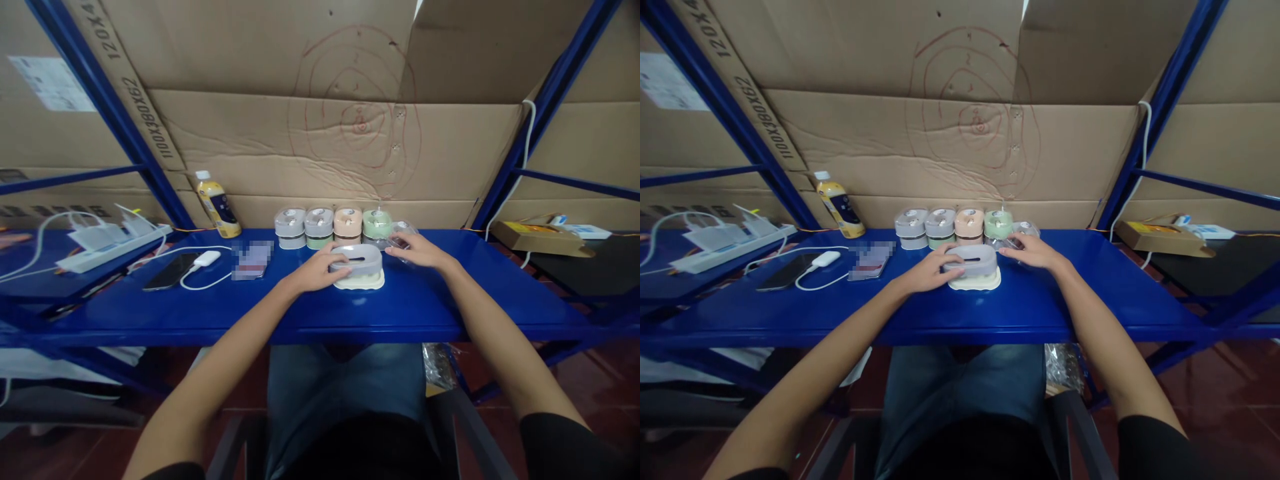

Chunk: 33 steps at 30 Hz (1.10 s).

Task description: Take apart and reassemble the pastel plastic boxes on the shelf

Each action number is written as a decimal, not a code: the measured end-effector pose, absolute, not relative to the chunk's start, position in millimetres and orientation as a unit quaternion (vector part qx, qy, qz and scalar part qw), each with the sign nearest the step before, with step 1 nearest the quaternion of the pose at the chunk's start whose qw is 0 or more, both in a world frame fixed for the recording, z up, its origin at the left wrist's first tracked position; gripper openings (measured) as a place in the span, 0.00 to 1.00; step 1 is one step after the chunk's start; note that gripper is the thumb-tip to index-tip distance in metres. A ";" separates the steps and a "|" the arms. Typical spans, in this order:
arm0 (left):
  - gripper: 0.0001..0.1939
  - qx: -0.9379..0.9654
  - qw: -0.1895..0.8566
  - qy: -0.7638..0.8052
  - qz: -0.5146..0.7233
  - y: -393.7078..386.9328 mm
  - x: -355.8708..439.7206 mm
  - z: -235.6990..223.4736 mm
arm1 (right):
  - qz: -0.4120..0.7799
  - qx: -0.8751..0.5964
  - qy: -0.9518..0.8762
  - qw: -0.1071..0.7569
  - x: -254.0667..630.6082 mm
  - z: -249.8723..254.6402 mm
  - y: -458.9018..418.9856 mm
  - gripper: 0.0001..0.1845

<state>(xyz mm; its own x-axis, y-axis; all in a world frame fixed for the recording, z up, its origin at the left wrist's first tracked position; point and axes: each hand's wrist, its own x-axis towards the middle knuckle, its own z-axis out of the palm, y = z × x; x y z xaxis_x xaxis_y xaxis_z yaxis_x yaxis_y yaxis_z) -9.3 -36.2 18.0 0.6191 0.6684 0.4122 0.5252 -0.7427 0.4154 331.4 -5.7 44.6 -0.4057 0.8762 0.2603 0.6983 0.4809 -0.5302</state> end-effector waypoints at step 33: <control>0.62 0.840 0.273 0.335 0.327 -36.7 11.7 0.1 | 0.116 -0.311 -0.918 0.217 263.1 31.1 -35.5 0.51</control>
<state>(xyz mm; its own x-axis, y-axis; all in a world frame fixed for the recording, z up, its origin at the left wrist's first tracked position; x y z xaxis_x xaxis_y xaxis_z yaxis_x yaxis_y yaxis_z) 11.7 -36.7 0.1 0.5617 0.7421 0.3659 0.3853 -0.6260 0.6780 263.1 -35.5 31.1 -0.7127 0.6211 0.3261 0.5206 0.7798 -0.3476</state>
